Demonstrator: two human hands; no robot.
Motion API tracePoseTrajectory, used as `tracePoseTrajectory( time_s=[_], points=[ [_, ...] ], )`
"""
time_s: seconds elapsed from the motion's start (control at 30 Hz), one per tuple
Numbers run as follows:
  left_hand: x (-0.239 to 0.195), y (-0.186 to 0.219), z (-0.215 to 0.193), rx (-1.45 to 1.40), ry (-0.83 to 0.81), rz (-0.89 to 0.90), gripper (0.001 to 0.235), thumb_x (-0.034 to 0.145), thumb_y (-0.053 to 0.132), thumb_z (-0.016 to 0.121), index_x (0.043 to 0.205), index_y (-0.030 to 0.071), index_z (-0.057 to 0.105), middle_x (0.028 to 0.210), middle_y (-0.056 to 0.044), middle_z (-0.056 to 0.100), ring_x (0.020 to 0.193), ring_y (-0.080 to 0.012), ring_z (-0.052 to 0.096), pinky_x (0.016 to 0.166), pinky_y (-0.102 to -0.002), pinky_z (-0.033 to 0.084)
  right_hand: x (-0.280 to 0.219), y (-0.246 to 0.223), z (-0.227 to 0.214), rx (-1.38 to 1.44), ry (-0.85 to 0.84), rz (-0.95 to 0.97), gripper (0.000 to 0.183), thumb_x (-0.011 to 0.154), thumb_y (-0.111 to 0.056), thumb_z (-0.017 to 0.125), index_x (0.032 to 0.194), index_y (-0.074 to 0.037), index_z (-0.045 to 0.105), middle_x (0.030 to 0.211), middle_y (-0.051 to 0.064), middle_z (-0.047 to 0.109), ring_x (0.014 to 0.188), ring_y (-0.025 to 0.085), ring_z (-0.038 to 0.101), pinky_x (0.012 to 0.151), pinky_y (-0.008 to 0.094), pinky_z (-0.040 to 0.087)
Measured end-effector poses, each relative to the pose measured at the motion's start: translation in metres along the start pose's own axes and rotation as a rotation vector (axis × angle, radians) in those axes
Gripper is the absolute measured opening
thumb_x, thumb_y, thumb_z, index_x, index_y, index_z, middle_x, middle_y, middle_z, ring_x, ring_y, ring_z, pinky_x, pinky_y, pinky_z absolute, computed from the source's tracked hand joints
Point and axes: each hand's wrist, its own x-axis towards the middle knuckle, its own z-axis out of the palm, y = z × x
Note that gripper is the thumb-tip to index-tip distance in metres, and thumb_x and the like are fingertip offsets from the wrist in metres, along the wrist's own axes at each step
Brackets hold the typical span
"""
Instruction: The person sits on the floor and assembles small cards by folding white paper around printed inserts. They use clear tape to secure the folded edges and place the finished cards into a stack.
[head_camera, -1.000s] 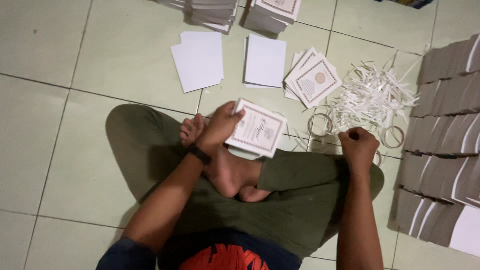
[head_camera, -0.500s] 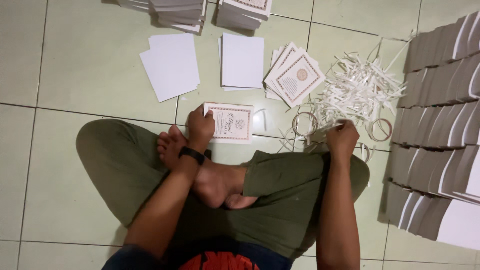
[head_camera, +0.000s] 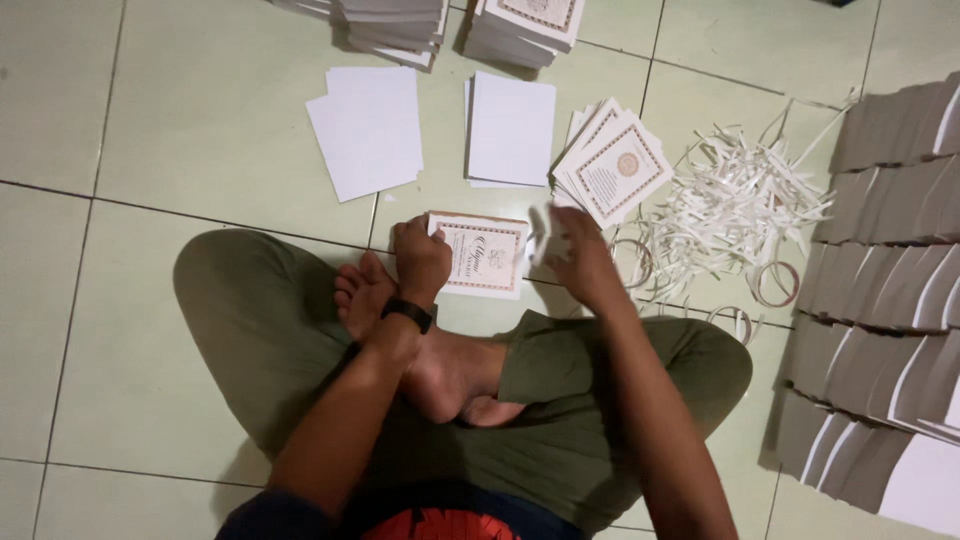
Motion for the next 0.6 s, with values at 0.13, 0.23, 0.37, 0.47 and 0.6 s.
tracePoseTrajectory(
  time_s=[0.13, 0.23, 0.37, 0.47, 0.6],
  points=[
    [-0.002, 0.014, -0.012, 0.019, -0.021, -0.031, 0.040, 0.096, 0.014, 0.063, 0.131, -0.004, 0.064, 0.117, -0.021, 0.059, 0.117, -0.0431, 0.061, 0.103, -0.048, 0.049, 0.039, 0.086, 0.048, -0.124, 0.052, 0.035, 0.030, 0.094, 0.003, 0.066, 0.119, -0.009, 0.076, 0.113, 0.014, 0.070, 0.101, 0.038, 0.073, 0.085, 0.047, 0.062],
    [-0.004, 0.018, -0.017, -0.054, -0.051, -0.045, 0.040, 0.097, 0.011, 0.062, 0.134, -0.005, 0.062, 0.119, -0.023, 0.059, 0.119, -0.0442, 0.059, 0.107, -0.047, 0.047, 0.033, 0.104, 0.039, -0.220, 0.083, 0.139, 0.022, 0.093, -0.005, 0.065, 0.095, -0.023, 0.078, 0.096, 0.002, 0.075, 0.096, 0.032, 0.074, 0.081, 0.047, 0.059],
    [-0.009, 0.024, -0.021, -0.026, -0.066, -0.040, 0.040, 0.098, 0.010, 0.062, 0.134, -0.004, 0.063, 0.118, -0.021, 0.059, 0.118, -0.0426, 0.059, 0.104, -0.046, 0.048, 0.002, 0.116, -0.017, -0.331, 0.137, -0.035, 0.027, 0.091, 0.004, 0.060, 0.105, -0.010, 0.079, 0.096, 0.018, 0.075, 0.092, 0.041, 0.074, 0.078, 0.049, 0.061],
    [-0.019, 0.043, -0.039, -0.022, -0.077, -0.002, 0.041, 0.098, 0.009, 0.061, 0.136, -0.007, 0.062, 0.118, -0.024, 0.059, 0.117, -0.0458, 0.059, 0.102, -0.049, 0.049, -0.015, 0.148, -0.058, -0.622, 0.065, -0.026, 0.032, 0.087, 0.004, 0.056, 0.109, -0.007, 0.078, 0.100, 0.020, 0.073, 0.095, 0.043, 0.072, 0.080, 0.052, 0.061],
    [-0.023, 0.052, -0.047, 0.009, -0.120, 0.048, 0.040, 0.096, 0.008, 0.064, 0.134, -0.005, 0.065, 0.112, -0.025, 0.062, 0.113, -0.0458, 0.063, 0.096, -0.049, 0.052, -0.022, 0.171, -0.098, -1.089, -0.024, 0.057, 0.042, 0.084, -0.003, 0.060, 0.123, -0.008, 0.076, 0.113, 0.017, 0.073, 0.108, 0.038, 0.070, 0.084, 0.049, 0.060]
  ],
)
